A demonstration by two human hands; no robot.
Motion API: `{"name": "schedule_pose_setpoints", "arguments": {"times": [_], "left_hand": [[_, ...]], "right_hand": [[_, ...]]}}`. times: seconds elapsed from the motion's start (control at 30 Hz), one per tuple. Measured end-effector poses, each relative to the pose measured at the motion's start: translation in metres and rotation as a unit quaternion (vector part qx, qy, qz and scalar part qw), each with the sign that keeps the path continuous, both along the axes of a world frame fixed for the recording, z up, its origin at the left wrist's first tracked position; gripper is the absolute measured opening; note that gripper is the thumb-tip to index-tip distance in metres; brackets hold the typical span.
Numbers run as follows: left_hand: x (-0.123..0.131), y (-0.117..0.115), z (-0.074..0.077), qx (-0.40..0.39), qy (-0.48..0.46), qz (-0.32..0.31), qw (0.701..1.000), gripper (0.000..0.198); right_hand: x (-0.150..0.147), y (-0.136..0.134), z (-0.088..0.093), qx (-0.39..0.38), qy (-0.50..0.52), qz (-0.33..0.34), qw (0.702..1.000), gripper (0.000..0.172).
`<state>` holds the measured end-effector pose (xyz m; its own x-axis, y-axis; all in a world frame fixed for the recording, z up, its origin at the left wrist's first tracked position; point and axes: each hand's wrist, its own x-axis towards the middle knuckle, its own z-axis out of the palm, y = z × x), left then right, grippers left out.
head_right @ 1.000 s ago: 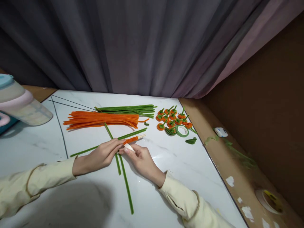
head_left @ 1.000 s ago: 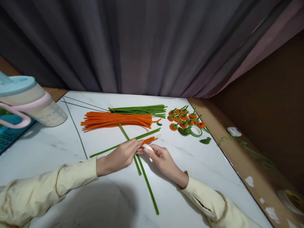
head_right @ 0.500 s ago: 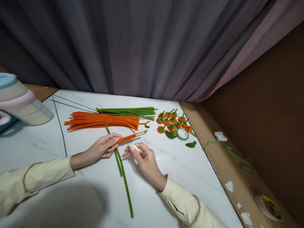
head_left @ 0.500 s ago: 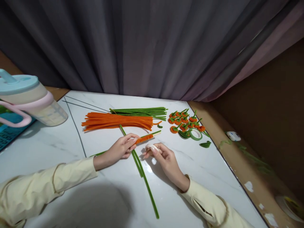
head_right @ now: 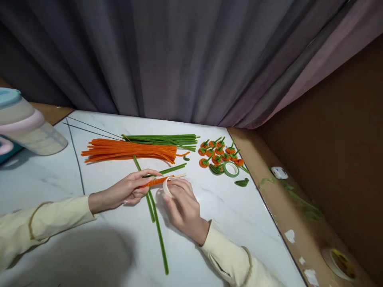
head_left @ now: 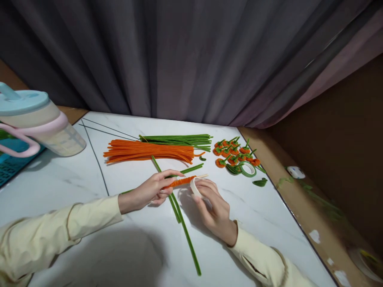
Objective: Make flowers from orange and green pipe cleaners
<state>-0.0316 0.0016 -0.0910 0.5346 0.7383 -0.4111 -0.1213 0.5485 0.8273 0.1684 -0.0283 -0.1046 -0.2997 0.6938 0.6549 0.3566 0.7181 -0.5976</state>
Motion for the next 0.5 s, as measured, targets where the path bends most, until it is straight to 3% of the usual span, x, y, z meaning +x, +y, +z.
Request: {"name": "schedule_pose_setpoints", "arguments": {"times": [0.07, 0.13, 0.33, 0.5], "left_hand": [[-0.0002, 0.0002, -0.0029, 0.000, 0.000, -0.011, 1.000, 0.031], [0.0002, -0.0003, -0.0051, 0.004, 0.010, -0.023, 1.000, 0.029], [0.0013, -0.0028, -0.0063, 0.062, 0.063, -0.068, 0.994, 0.034], [0.0023, -0.0017, -0.0044, 0.065, 0.086, -0.060, 0.992, 0.042]], "right_hand": [[0.0001, 0.0000, 0.0011, 0.095, -0.055, 0.003, 0.994, 0.029], [-0.0003, -0.0004, 0.0006, 0.136, -0.097, -0.007, 0.986, 0.035], [-0.0024, 0.0006, -0.0040, 0.085, -0.171, 0.008, 0.982, 0.022], [-0.0018, 0.0051, -0.0073, 0.060, -0.164, 0.046, 0.984, 0.013]]}}
